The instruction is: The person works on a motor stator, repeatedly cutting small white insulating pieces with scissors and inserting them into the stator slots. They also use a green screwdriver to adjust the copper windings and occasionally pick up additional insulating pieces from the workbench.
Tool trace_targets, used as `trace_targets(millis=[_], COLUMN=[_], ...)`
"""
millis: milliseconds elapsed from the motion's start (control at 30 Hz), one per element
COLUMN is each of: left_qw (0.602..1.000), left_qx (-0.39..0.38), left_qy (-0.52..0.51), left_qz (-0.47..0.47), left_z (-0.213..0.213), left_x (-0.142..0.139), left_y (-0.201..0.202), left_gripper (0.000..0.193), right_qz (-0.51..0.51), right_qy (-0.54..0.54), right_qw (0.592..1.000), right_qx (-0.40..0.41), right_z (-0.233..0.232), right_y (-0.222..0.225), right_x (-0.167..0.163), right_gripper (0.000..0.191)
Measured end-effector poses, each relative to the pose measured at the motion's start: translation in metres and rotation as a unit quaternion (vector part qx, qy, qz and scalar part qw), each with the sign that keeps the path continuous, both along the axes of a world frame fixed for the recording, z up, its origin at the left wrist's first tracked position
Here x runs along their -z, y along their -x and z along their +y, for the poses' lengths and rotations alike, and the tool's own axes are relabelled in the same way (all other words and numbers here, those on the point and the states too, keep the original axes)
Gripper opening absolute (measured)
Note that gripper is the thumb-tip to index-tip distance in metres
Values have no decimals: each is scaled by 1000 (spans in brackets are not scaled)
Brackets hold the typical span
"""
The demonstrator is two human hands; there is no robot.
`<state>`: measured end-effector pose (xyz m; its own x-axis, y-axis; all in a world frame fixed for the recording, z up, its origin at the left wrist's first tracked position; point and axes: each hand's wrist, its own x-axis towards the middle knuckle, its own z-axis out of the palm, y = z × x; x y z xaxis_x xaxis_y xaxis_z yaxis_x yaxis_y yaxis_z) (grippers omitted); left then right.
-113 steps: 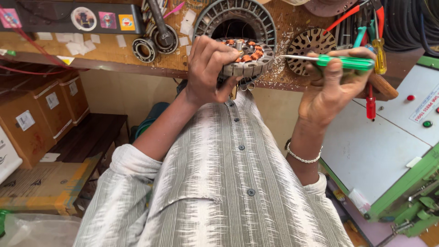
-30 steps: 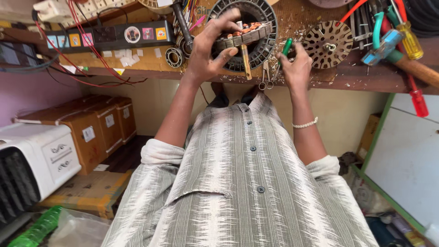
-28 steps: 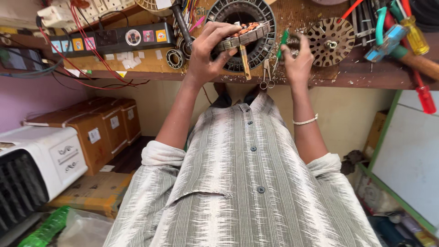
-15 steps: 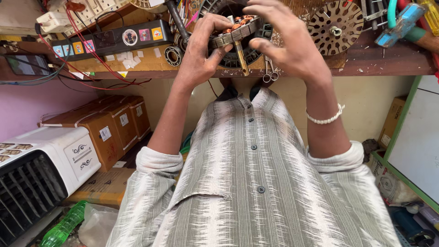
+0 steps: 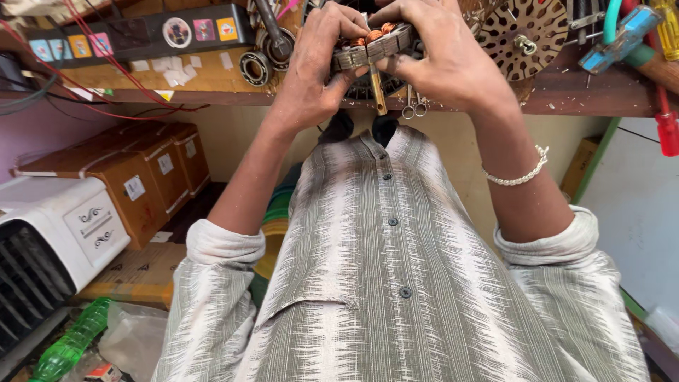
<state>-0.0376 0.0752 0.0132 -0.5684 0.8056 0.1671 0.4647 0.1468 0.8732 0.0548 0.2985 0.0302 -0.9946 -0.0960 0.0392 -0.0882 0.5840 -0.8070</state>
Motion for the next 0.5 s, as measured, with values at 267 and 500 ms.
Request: trace_targets(millis=[267, 500], left_qw=[998, 990], left_qx=[-9, -31], left_qy=[21, 20], left_qz=[60, 137], left_z=[1, 0], left_x=[8, 22], left_y=[6, 1], left_gripper=[47, 46], right_qz=[-39, 10], right_qy=[-18, -31], right_qw=[998, 999], right_qx=[39, 39], right_z=[-15, -17], right_y=[8, 7], right_x=[-20, -18], right_gripper=[38, 36])
